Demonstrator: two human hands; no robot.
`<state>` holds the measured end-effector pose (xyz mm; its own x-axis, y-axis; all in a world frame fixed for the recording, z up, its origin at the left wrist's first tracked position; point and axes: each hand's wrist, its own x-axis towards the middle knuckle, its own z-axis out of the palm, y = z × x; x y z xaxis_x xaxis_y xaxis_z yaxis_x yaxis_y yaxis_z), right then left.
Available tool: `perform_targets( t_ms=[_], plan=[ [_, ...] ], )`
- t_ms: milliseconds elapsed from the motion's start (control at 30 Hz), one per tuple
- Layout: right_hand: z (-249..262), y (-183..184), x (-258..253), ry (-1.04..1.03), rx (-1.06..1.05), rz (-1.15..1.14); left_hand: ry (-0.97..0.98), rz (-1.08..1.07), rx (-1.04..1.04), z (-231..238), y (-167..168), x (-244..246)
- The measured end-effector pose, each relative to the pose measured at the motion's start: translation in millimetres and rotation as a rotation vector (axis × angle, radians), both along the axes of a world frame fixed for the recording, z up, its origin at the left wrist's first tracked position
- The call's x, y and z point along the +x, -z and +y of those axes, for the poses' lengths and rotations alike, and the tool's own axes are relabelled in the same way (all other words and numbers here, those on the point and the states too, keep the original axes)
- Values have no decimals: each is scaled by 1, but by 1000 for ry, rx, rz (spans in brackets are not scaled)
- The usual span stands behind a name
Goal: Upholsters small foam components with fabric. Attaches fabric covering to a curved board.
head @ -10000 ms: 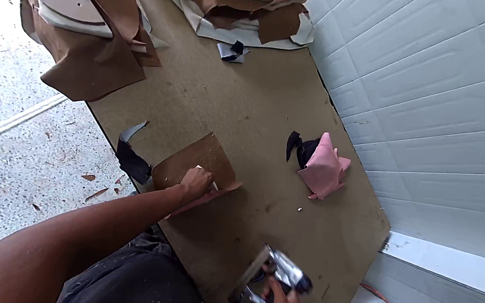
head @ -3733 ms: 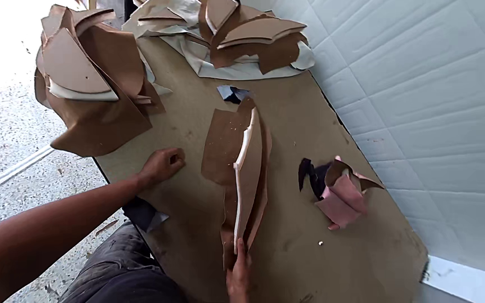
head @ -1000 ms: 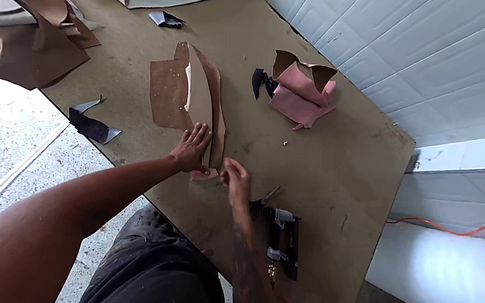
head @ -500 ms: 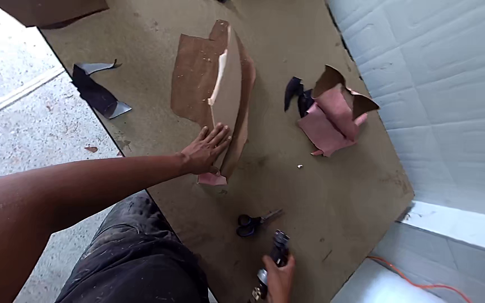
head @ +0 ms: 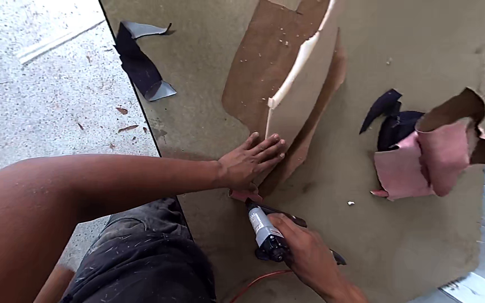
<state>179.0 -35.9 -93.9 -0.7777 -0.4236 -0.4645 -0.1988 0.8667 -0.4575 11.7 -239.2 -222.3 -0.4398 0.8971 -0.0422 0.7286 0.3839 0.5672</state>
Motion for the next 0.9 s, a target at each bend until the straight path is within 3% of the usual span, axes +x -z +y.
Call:
perform_targets(
  t_ms=[633, 767, 900],
  plan=[
    [-1, -2, -6, 30, 241, -18, 36, 99, -101, 6, -9, 5],
    [12, -11, 37, 345, 120, 5, 36, 123, -179, 11, -26, 3],
    [55, -19, 151, 828, 283, 189, -41, 146, -109, 25, -42, -4]
  ],
)
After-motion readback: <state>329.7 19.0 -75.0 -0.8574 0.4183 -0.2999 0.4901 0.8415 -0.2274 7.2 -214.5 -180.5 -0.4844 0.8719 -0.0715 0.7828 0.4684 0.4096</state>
